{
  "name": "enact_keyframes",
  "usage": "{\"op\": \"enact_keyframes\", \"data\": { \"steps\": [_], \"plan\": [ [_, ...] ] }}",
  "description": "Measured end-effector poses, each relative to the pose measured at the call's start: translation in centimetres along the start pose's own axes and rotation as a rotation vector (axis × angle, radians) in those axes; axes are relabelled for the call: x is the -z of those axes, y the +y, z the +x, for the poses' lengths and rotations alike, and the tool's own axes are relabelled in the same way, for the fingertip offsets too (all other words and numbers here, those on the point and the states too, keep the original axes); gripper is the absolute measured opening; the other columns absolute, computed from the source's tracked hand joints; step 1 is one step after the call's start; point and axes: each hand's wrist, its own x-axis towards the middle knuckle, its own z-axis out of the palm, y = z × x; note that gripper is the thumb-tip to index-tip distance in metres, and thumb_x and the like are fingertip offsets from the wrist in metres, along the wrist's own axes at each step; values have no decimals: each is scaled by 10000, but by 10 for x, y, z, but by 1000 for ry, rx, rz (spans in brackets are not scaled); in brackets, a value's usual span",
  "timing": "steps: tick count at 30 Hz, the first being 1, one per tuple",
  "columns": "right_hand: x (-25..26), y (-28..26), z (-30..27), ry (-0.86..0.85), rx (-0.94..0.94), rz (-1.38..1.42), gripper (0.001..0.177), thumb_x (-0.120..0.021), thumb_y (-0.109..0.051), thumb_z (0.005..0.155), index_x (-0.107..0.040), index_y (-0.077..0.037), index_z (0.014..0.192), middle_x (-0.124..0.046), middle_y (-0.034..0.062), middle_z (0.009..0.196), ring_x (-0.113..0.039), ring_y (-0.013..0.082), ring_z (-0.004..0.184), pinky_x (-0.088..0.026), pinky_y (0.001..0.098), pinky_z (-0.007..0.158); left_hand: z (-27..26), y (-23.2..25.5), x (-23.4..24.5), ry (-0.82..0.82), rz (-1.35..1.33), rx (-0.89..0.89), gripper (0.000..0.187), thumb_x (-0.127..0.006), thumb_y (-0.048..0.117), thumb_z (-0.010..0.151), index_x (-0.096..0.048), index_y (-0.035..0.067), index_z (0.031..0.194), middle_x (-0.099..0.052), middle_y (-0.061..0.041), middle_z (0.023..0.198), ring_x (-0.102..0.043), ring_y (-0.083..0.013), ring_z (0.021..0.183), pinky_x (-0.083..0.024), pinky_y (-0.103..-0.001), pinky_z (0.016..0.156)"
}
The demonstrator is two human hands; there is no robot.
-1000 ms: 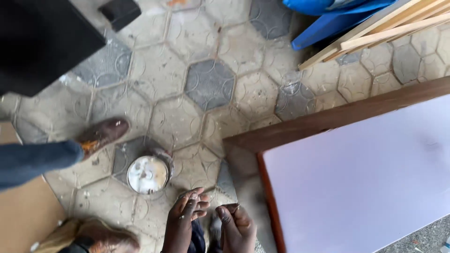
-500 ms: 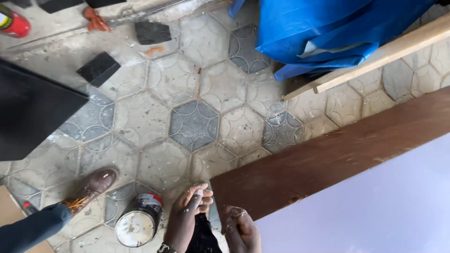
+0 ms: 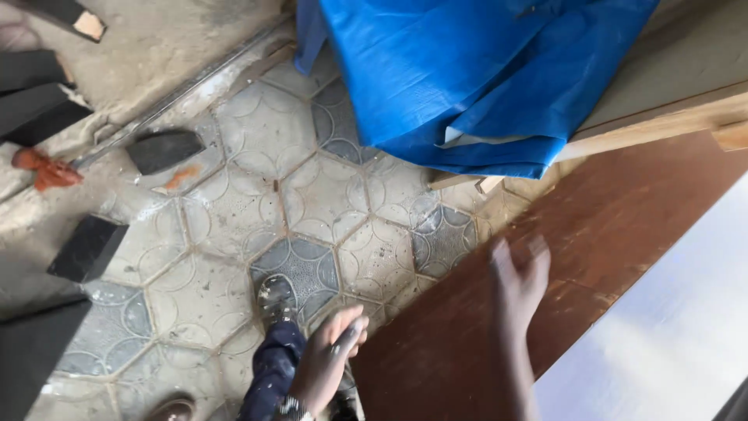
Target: Applying wood stain to a cabinet with a cloth and refilling a small cup from a larger stain container
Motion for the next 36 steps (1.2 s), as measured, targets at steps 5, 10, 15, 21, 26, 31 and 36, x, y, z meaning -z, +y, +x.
{"op": "enact_keyframes", "data": {
  "steps": [5, 10, 15, 21, 26, 31, 36],
  "plan": [
    [-16, 13, 249, 551, 232, -3, 1185, -1076, -442, 1088, -284, 34, 1830, -440, 246, 1874, -636, 363, 1629, -713, 420, 1270, 36, 167, -4, -172, 300, -255, 718, -660, 558, 1060, -711, 139, 1641, -761, -91, 1734, -751, -226, 1594, -578, -372, 1310],
    [-7, -54, 243, 594, 189, -335, 422, -828, -424, 983, -839, -72, 1216, -931, 135, 1154, -891, 348, 1083, -661, 486, 923, 64, 232, -37, -139, 250, -252, 589, -688, 464, 1062, -798, 164, 1557, -918, -73, 1435, -892, -187, 1283, -688, -338, 1064],
    [6, -24, 242, 442, 126, -309, 310, -825, -359, 1151, -798, -93, 1308, -849, 150, 1128, -856, 380, 1082, -663, 561, 974, 87, 235, -70, -166, 186, -265, 586, -735, 422, 1162, -744, 44, 1609, -848, -226, 1408, -805, -312, 1268, -661, -460, 1077],
    [10, -40, 218, -148, -231, -975, 588, -811, -536, 1089, -850, 23, 1268, -854, 225, 1034, -873, 473, 1089, -678, 671, 1053, 148, 306, -99, 48, 271, -226, 696, -777, 477, 1140, -683, 32, 1667, -752, -298, 1599, -761, -454, 1474, -652, -577, 1176],
    [-64, -83, 225, -252, -71, -515, 391, -822, -472, 1048, -900, -202, 1320, -912, 174, 1080, -836, 458, 1234, -623, 664, 1086, 308, 373, -68, 478, 61, -366, 1167, -973, 694, 959, -507, -61, 1717, -613, -370, 1714, -573, -518, 1641, -474, -681, 1361],
    [-91, -93, 299, -16, 305, -650, 476, -863, -294, 1102, -662, -93, 1483, -604, 299, 1376, -509, 600, 1305, -419, 704, 1094, 399, 393, -72, 333, -288, -449, 822, -1078, 430, 779, -816, 25, 1444, -850, -184, 1457, -769, -379, 1433, -606, -561, 1246],
    [-106, -31, 371, 71, -213, -903, 1350, -1010, -594, 1204, 7, -48, 1904, -27, 297, 1922, -252, 563, 1809, -383, 720, 1380, 423, 374, -47, 157, -577, -387, 425, -1047, 145, 670, -958, 94, 1082, -939, -93, 1128, -863, -277, 1055, -703, -515, 1043]
  ]
}}
